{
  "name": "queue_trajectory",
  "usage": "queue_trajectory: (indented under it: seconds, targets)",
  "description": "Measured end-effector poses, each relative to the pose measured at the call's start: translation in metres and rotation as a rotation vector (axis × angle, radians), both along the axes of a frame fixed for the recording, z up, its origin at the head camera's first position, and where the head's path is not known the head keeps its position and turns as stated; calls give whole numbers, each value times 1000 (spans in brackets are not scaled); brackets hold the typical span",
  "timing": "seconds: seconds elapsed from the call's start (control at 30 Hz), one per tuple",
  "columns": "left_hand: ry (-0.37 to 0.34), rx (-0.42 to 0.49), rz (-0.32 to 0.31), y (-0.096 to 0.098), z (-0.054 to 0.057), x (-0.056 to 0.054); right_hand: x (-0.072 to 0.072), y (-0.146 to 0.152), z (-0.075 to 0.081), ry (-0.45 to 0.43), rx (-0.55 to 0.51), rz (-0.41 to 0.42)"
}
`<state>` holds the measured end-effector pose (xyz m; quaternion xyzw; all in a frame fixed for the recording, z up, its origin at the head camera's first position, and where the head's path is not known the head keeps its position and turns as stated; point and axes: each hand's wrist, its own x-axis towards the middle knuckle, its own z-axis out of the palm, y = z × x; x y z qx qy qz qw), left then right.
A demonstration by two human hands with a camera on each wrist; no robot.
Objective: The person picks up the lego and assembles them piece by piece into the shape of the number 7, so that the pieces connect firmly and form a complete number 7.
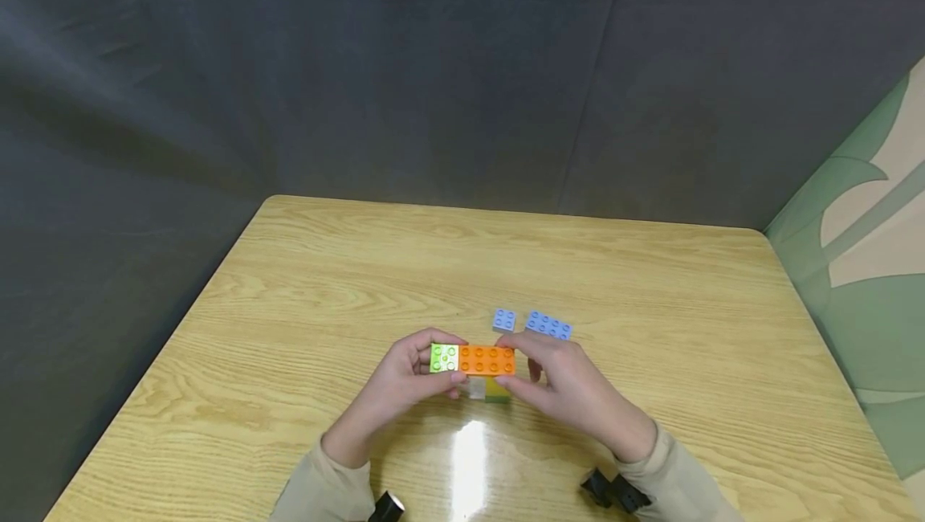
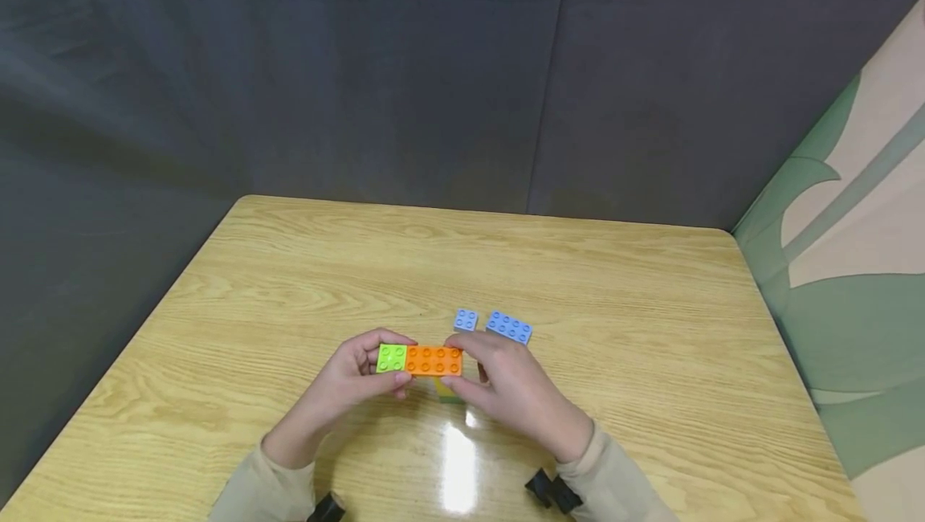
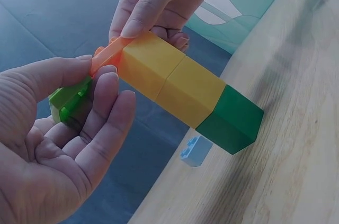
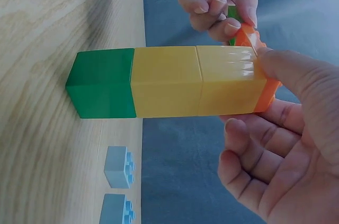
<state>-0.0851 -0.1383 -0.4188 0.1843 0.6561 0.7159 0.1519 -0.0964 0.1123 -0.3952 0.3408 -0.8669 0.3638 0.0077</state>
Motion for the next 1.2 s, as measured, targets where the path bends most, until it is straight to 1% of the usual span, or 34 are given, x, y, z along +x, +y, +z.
queue_trajectory:
  seconds: [0.2,0.37,0.5,0.6,0.97,1.2]
  targets:
    - [2,2,4,0,0,0,0,1,-1,-11,-11,14]
    - [-9,2,3,0,1,0,-1,5,-1,-26,-35,2]
    - [-24,5,8,0,1,1,-4,12,1,-3,-62,2]
    - [-34,3,16,0,1,1,-6,16,1,17,-59,-10]
    - [-31,-5,15,0,2,1,-11,25,-1,16,-46,-72]
    - [-40,-15,23,0,2,1,-15,29,-3,28,-61,-78]
